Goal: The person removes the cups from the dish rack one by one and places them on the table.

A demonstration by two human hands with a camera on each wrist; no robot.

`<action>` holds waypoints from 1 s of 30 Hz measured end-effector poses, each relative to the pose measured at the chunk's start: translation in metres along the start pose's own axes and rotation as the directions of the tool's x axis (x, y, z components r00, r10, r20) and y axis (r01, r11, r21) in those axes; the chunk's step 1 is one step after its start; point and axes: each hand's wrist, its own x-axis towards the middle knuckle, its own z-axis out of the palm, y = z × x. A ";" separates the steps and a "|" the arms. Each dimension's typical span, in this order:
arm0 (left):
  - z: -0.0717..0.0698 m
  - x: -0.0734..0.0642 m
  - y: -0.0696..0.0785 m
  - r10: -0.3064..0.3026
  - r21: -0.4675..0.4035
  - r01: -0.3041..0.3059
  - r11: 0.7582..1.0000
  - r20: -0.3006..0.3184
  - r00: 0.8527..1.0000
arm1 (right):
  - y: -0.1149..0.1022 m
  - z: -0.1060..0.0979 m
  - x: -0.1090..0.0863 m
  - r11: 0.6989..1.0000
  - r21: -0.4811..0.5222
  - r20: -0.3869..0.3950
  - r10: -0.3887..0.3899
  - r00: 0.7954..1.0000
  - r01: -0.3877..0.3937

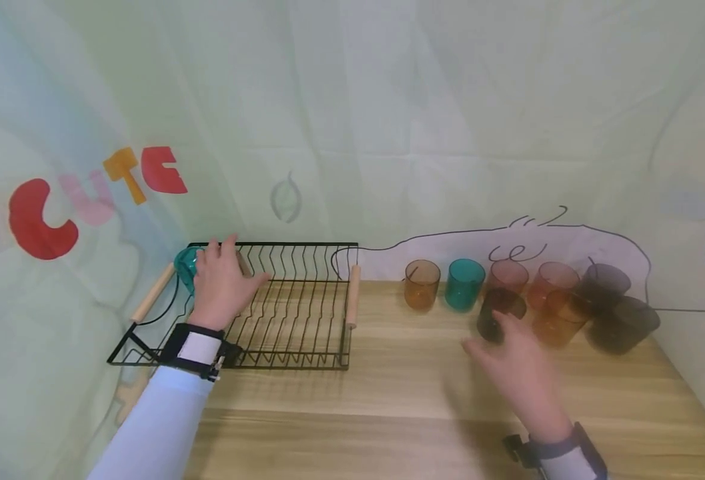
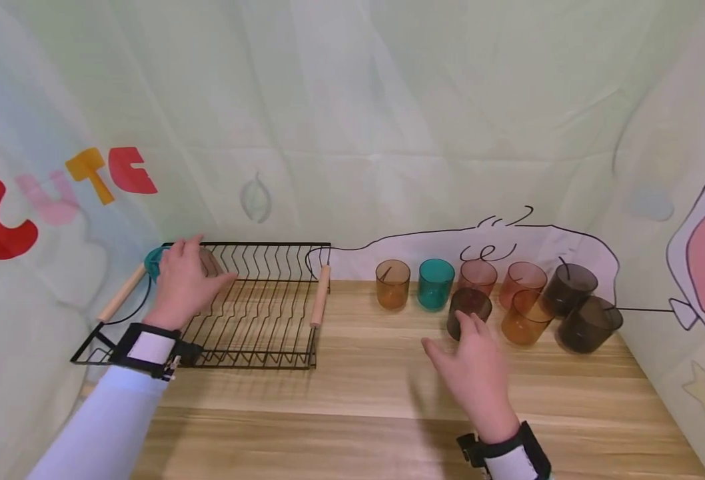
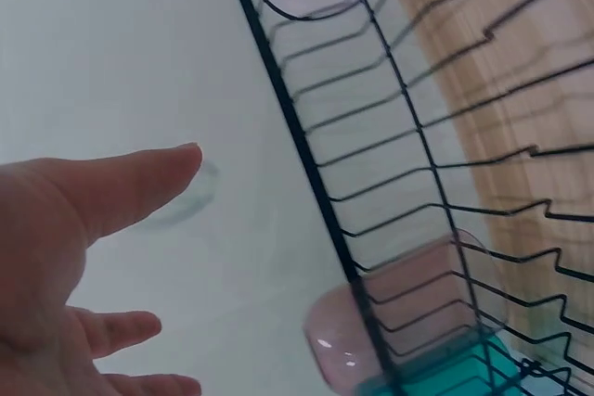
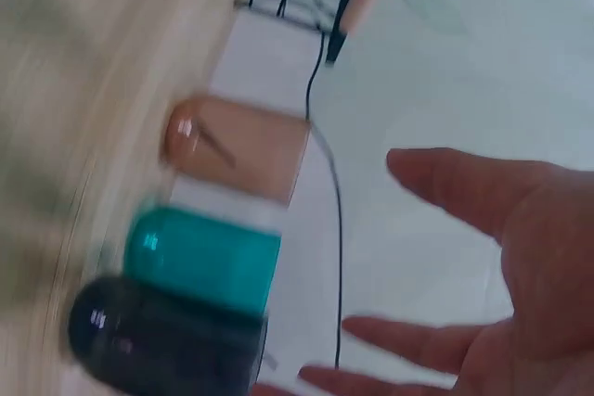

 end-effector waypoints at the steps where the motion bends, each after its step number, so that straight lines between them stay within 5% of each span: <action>1: 0.001 0.002 -0.003 -0.007 0.005 0.007 1.000 0.004 1.000 | -0.004 0.004 0.001 1.000 0.000 0.016 -0.022 1.000 0.022; 7: 0.010 0.014 -0.019 -0.022 0.012 0.022 1.000 0.029 0.999 | -0.015 0.031 0.008 0.977 0.063 0.086 -0.210 0.974 0.205; 16: 0.027 0.027 -0.035 -0.010 0.048 0.006 0.999 0.070 0.997 | -0.011 0.058 0.022 0.887 -0.063 0.110 -0.450 0.886 0.458; 23: 0.036 0.038 -0.040 -0.041 0.107 0.031 0.994 0.092 0.995 | -0.009 0.066 0.019 0.865 -0.039 0.153 -0.490 0.858 0.500; 30: 0.046 0.042 -0.042 -0.048 0.130 0.035 0.991 0.100 0.994 | -0.013 0.065 0.013 0.873 0.004 0.163 -0.482 0.861 0.488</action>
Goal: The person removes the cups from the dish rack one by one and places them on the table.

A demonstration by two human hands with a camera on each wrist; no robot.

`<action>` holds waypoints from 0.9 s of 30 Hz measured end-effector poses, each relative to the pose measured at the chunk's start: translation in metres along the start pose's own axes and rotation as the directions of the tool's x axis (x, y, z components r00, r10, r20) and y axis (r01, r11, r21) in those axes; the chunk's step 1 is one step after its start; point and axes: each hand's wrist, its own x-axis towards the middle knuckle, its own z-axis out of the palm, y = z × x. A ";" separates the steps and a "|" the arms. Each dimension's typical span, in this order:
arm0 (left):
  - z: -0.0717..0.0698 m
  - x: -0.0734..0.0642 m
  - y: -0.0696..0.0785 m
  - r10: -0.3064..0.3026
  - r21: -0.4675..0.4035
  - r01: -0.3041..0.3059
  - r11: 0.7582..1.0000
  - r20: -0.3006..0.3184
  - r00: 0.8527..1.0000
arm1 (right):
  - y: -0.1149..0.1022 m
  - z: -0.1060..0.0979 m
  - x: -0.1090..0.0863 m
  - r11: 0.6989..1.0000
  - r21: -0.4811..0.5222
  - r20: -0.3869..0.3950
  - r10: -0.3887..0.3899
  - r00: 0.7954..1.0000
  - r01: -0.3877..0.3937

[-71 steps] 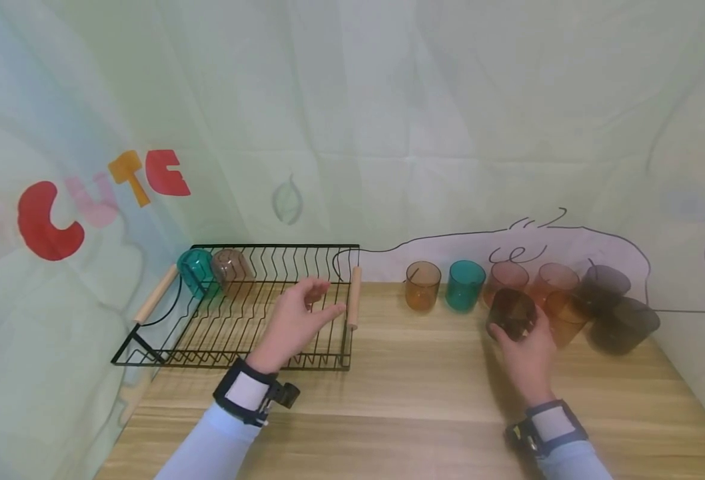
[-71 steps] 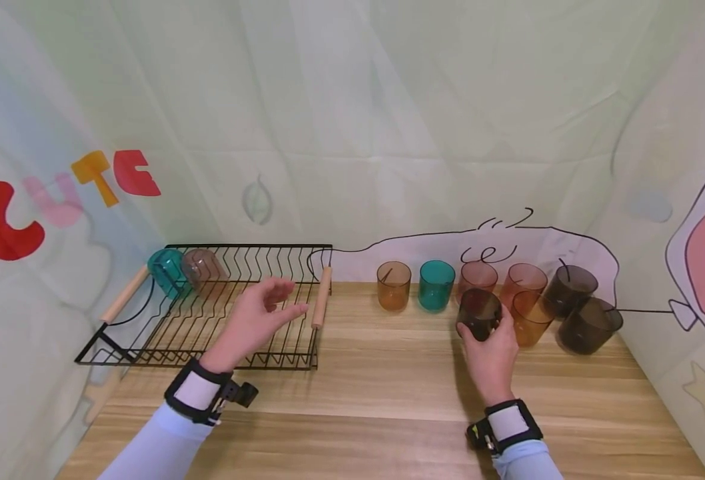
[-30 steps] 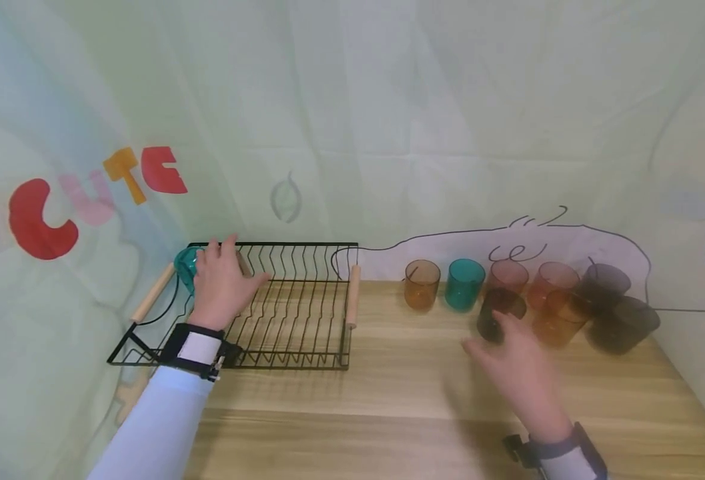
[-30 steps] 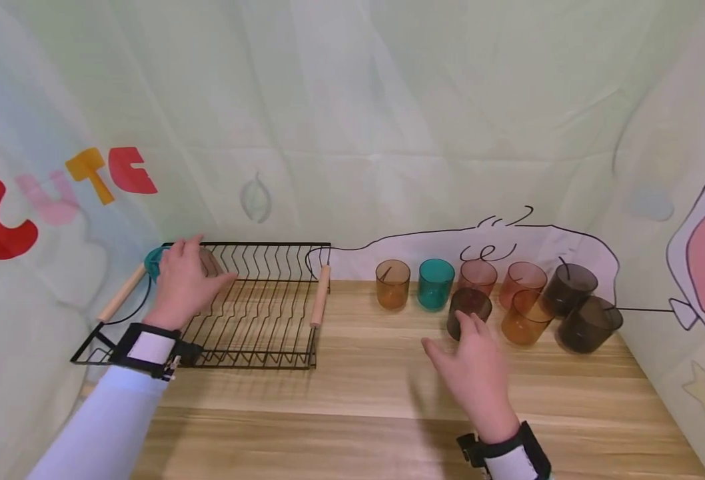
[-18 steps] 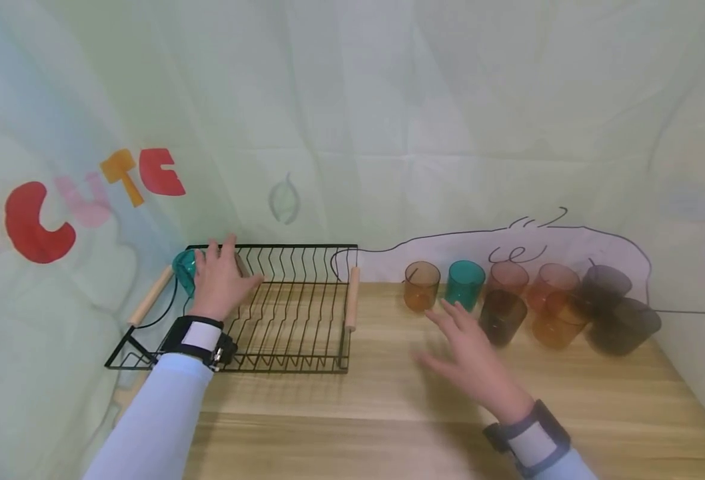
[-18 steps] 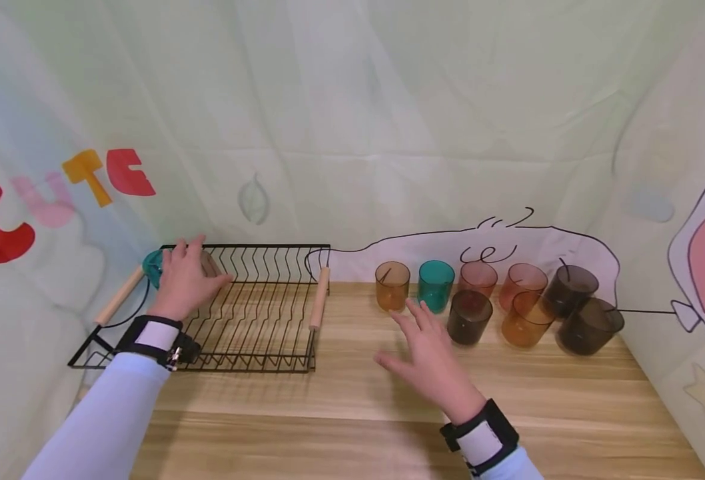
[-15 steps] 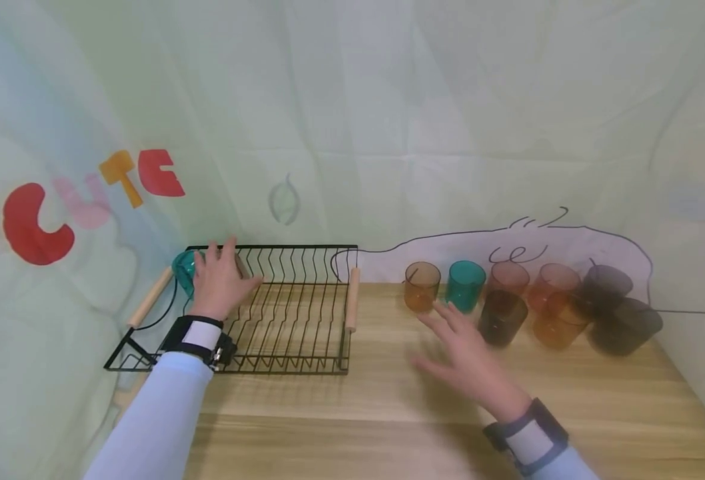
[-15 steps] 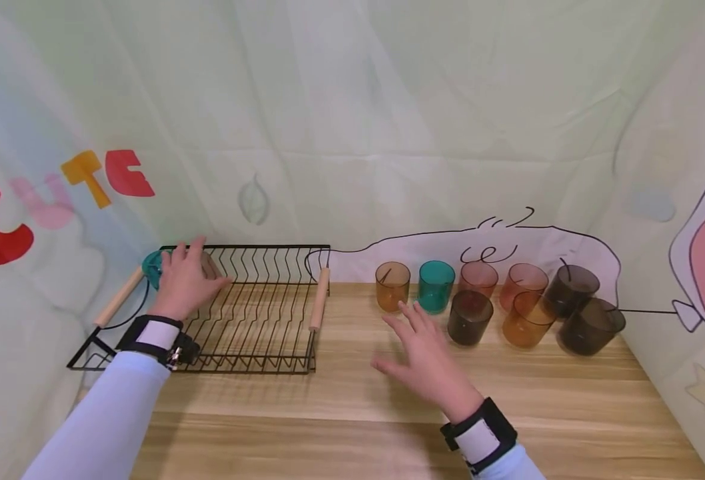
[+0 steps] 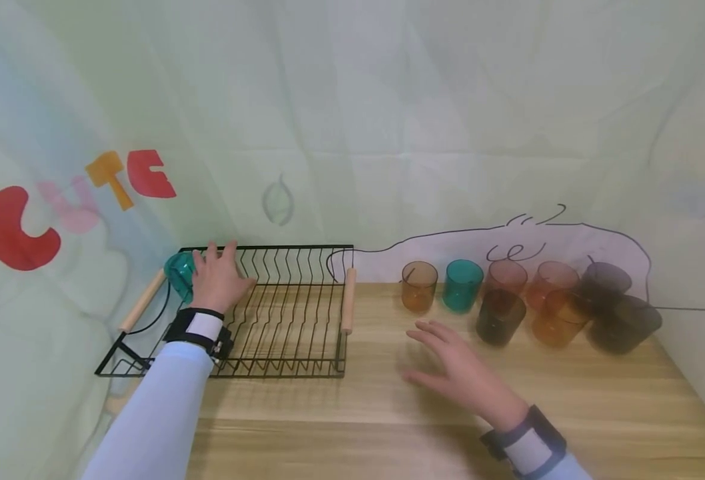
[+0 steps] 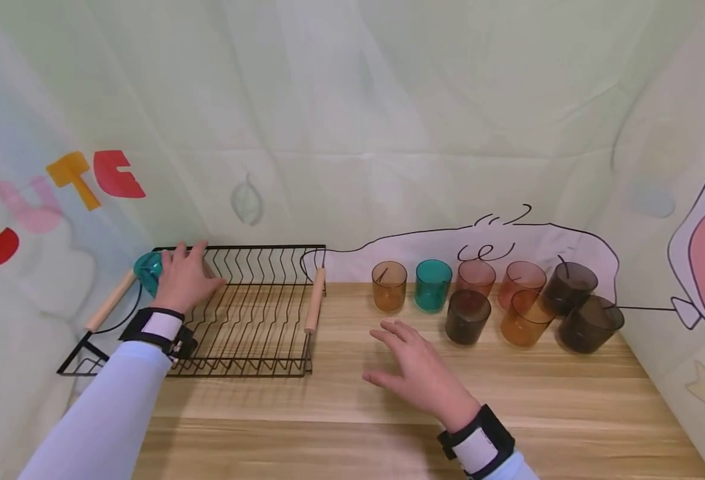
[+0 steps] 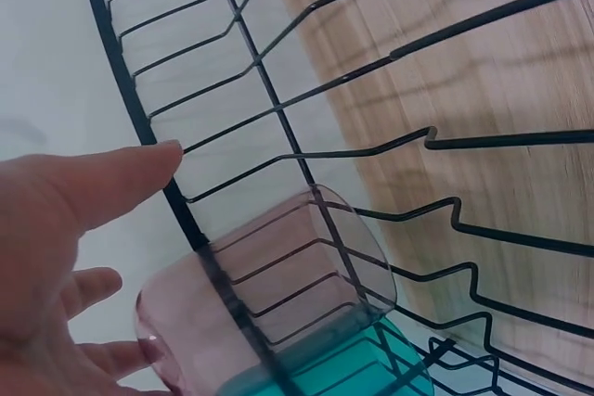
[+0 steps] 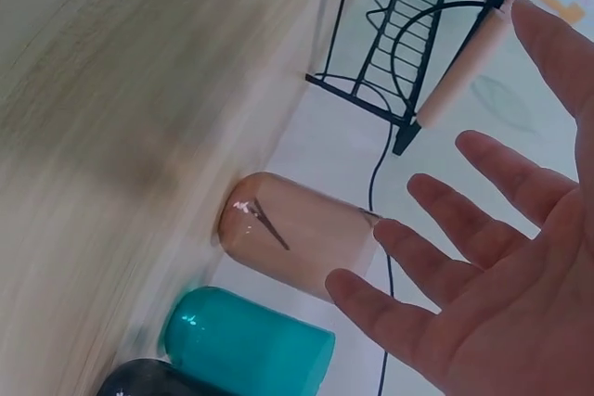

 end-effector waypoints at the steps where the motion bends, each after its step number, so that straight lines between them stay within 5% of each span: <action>1: 0.001 0.000 0.000 -0.002 0.001 0.002 1.000 0.000 1.000 | -0.001 -0.001 0.000 1.000 0.010 -0.001 0.003 1.000 -0.003; 12: 0.004 -0.001 0.000 -0.011 0.047 0.010 0.999 0.019 1.000 | -0.006 -0.002 0.000 0.998 0.063 -0.017 0.014 1.000 -0.013; 20: -0.010 -0.006 0.008 0.033 0.147 -0.040 0.988 0.046 0.998 | -0.006 -0.006 0.000 0.998 0.063 -0.021 0.013 1.000 -0.012; 27: -0.025 -0.013 0.017 0.072 0.110 -0.071 0.991 -0.002 0.997 | -0.006 -0.009 0.002 0.991 0.134 -0.048 0.004 0.999 0.003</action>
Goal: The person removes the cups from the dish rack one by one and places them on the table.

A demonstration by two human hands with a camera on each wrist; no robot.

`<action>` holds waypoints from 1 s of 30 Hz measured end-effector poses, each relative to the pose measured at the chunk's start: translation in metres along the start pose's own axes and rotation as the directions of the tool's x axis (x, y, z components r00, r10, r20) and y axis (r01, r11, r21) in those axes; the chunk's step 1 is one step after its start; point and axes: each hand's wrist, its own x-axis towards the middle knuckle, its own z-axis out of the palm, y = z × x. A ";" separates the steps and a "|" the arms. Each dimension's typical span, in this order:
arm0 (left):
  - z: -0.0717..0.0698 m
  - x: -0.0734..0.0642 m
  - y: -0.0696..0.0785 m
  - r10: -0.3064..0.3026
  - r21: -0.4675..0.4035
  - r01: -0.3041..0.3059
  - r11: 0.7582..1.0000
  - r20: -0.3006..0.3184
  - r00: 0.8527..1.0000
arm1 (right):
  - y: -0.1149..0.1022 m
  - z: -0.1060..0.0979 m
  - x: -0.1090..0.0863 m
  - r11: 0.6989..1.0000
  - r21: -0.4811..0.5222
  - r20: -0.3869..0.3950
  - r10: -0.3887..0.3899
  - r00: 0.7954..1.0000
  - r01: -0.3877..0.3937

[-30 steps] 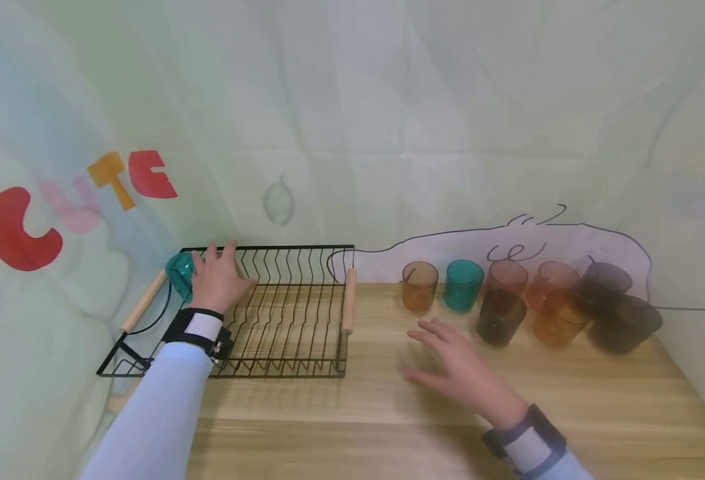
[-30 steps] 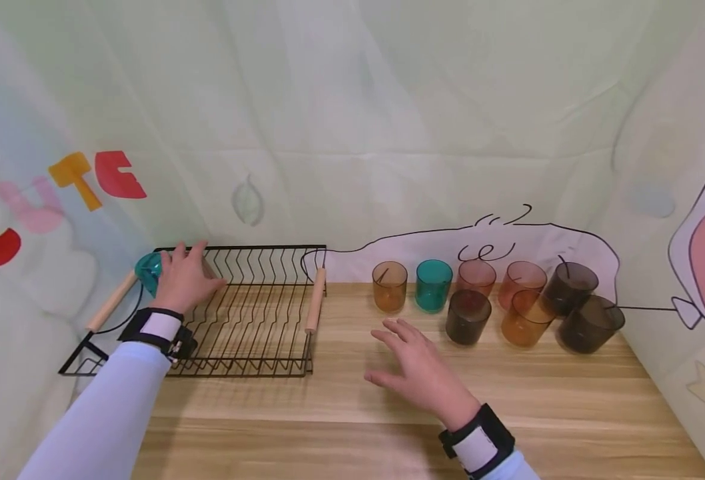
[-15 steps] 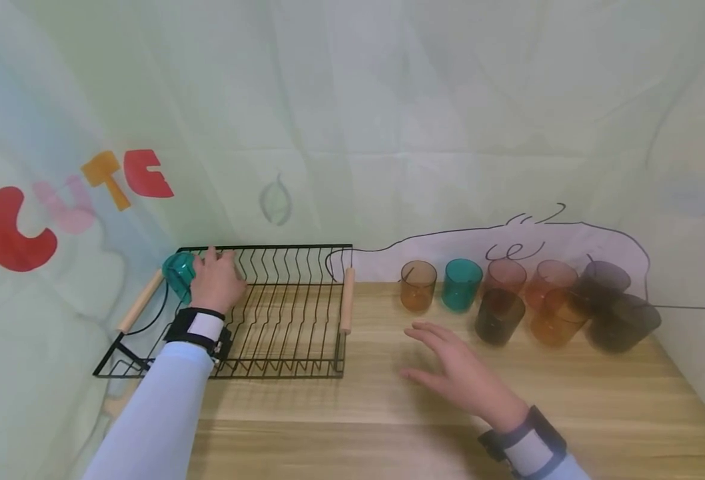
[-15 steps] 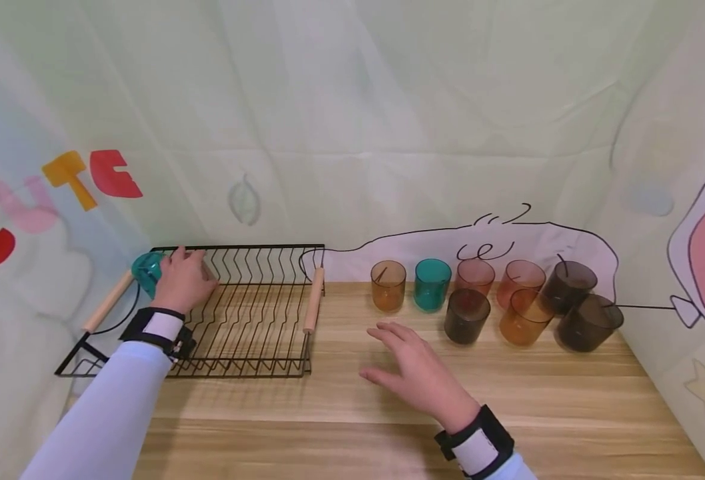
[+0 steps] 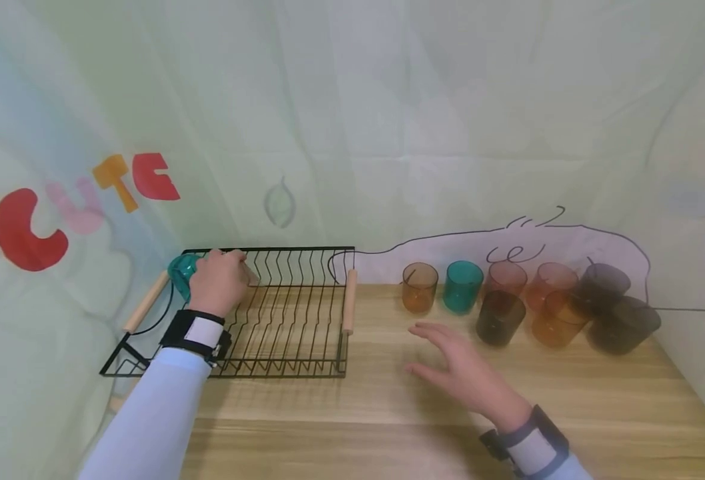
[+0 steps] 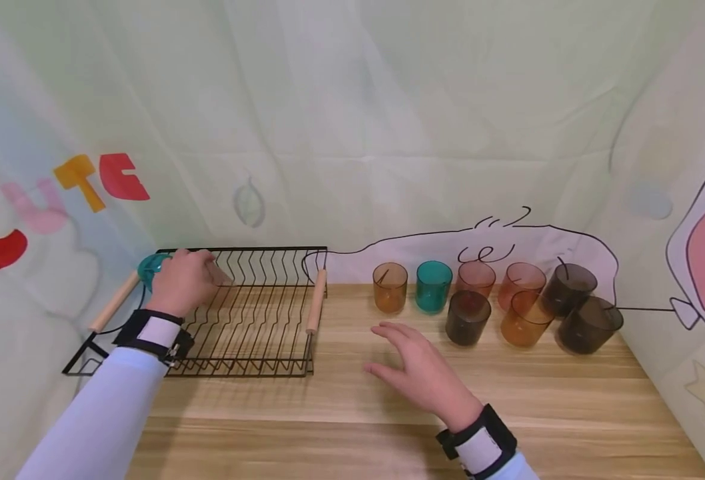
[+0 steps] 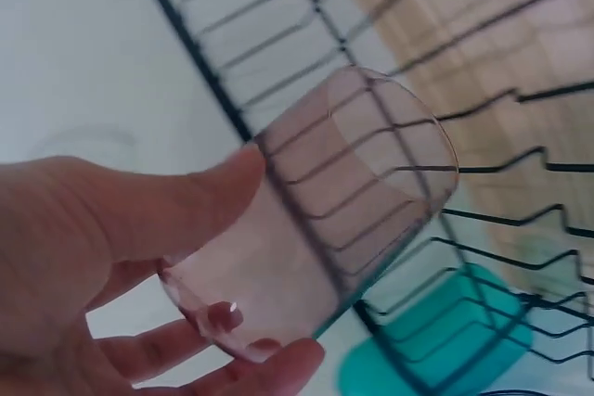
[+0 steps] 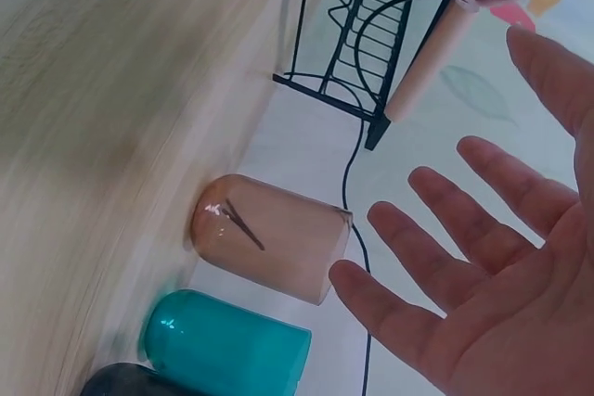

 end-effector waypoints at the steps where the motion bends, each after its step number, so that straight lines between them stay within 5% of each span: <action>1: -0.004 -0.001 0.002 0.011 -0.010 -0.011 1.000 -0.017 1.000 | 0.000 -0.001 0.001 1.000 0.011 -0.005 0.002 1.000 -0.002; 11: -0.035 -0.016 0.035 0.106 -0.220 -0.129 0.967 -0.115 0.988 | -0.007 -0.013 0.006 0.998 0.041 -0.089 0.057 0.994 -0.054; 17: -0.042 -0.029 0.056 0.118 -0.451 -0.195 0.871 -0.193 0.974 | -0.014 -0.019 0.006 0.994 0.057 -0.170 0.101 0.980 -0.093; 21: -0.042 -0.040 0.074 0.090 -0.646 -0.191 0.739 -0.186 0.978 | -0.018 -0.021 0.007 0.988 0.090 -0.186 0.143 0.972 -0.128; 26: -0.039 -0.057 0.099 0.035 -0.869 -0.026 0.494 -0.009 0.999 | -0.024 -0.022 0.009 0.971 0.183 -0.181 0.186 0.966 -0.153; 30: -0.036 -0.072 0.118 0.032 -0.947 0.089 0.308 0.104 0.994 | -0.030 -0.022 0.012 0.951 0.267 -0.163 0.204 0.965 -0.156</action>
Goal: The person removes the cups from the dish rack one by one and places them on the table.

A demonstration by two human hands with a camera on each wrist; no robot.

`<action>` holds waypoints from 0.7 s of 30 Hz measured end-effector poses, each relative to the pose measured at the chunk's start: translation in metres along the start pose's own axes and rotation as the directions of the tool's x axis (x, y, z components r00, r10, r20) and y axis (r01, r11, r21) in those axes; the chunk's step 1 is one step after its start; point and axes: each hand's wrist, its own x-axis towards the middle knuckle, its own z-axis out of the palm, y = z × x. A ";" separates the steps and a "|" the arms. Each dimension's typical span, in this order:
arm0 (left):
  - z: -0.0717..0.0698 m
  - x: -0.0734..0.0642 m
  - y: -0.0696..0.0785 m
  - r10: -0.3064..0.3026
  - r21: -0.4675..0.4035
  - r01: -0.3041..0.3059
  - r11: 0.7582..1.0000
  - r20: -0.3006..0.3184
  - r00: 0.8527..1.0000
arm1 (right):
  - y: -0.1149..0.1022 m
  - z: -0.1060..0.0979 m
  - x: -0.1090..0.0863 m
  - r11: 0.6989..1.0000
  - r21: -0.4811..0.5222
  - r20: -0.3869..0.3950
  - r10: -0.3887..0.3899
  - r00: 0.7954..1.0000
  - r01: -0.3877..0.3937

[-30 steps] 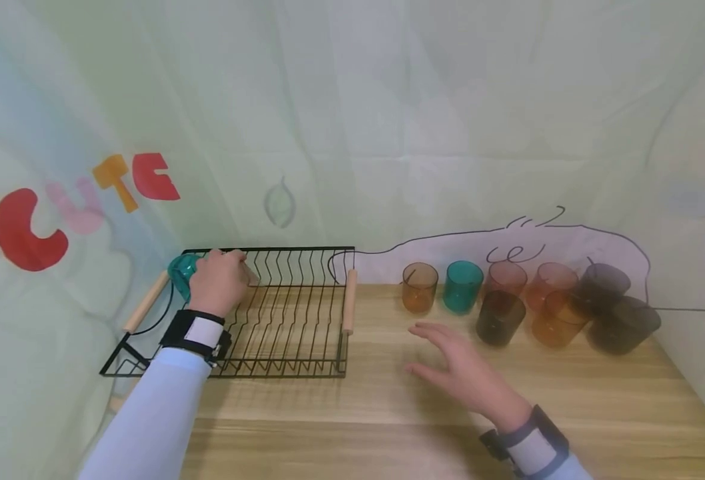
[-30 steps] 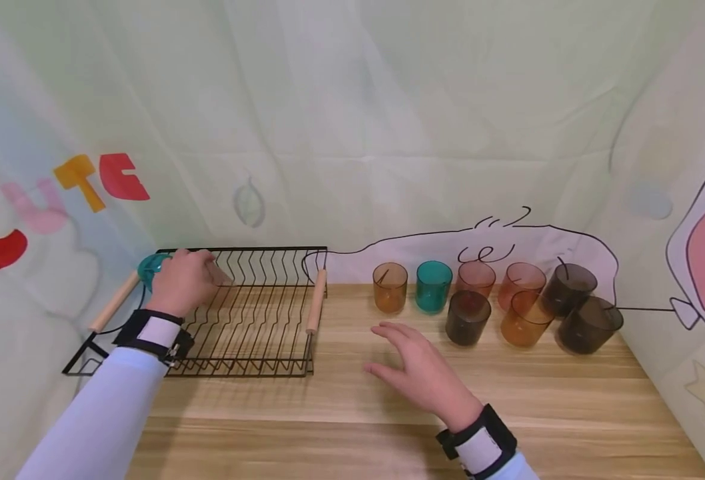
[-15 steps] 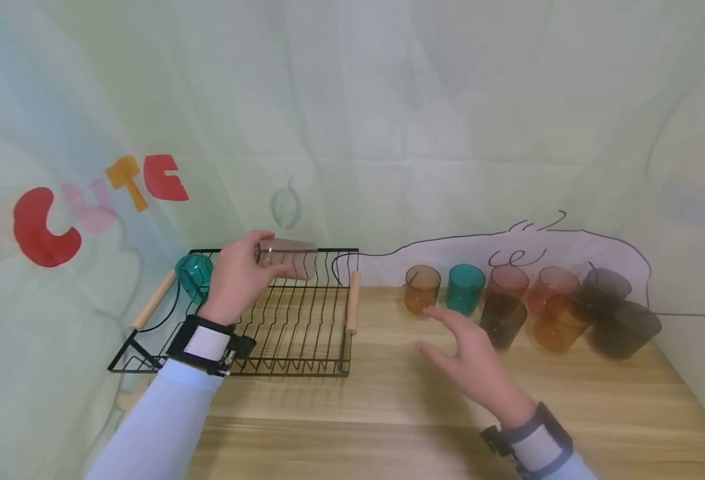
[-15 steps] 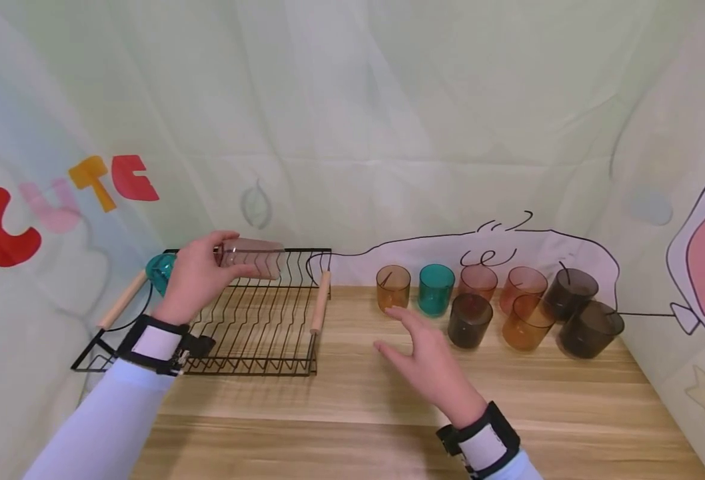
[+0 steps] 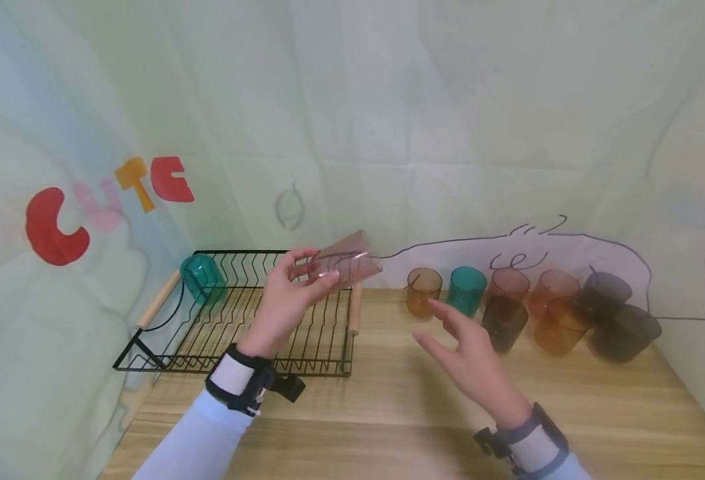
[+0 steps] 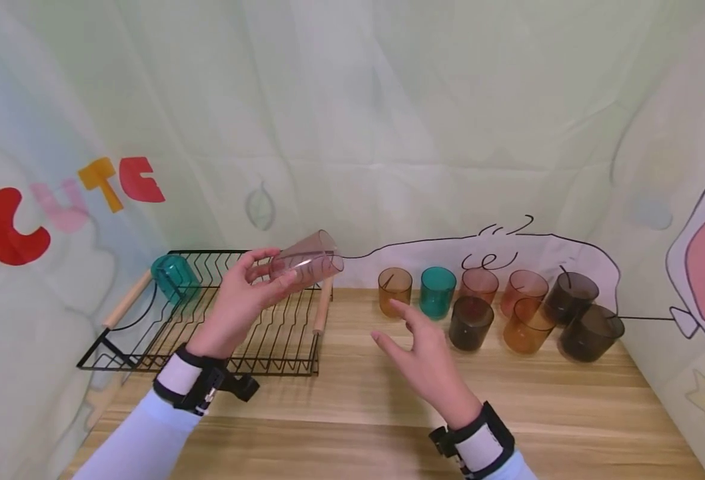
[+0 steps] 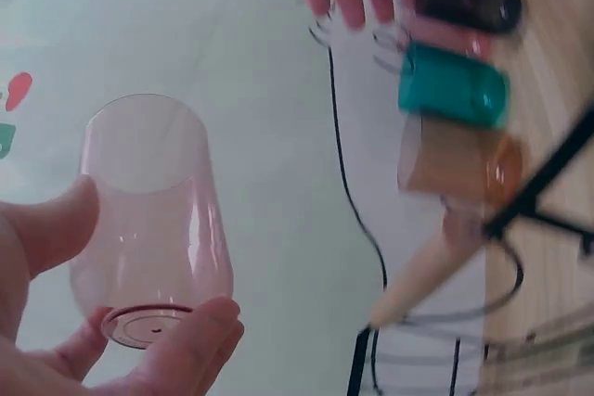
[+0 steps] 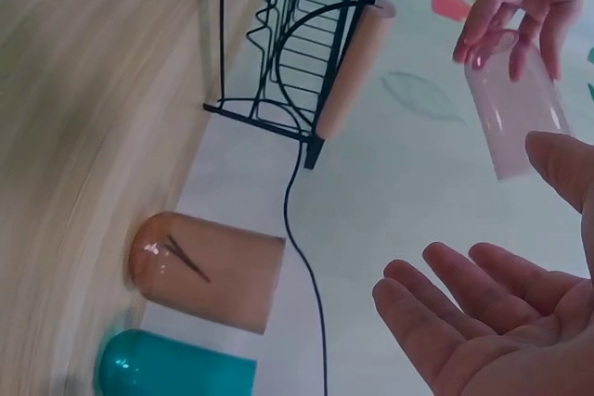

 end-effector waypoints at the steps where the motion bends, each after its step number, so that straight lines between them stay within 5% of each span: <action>1: 0.005 -0.003 0.000 -0.011 -0.036 0.011 0.999 0.008 1.000 | -0.002 0.001 0.000 1.000 0.021 0.001 0.002 1.000 -0.002; 5: 0.025 -0.014 -0.001 -0.042 -0.158 0.052 0.986 0.064 0.997 | -0.011 0.003 0.001 0.995 0.103 -0.005 0.005 1.000 -0.005; 9: 0.042 -0.021 -0.004 -0.070 -0.178 0.091 0.980 0.119 0.990 | -0.026 0.003 0.003 0.983 0.183 -0.024 -0.002 1.000 0.006; 16: 0.061 -0.028 -0.008 -0.097 -0.115 0.122 0.986 0.205 0.974 | -0.055 -0.006 0.002 0.962 0.273 -0.028 0.003 1.000 0.005; 21: 0.067 -0.030 -0.016 -0.071 -0.061 0.087 0.994 0.237 0.969 | -0.049 -0.005 0.001 0.956 0.293 -0.030 0.042 0.999 -0.031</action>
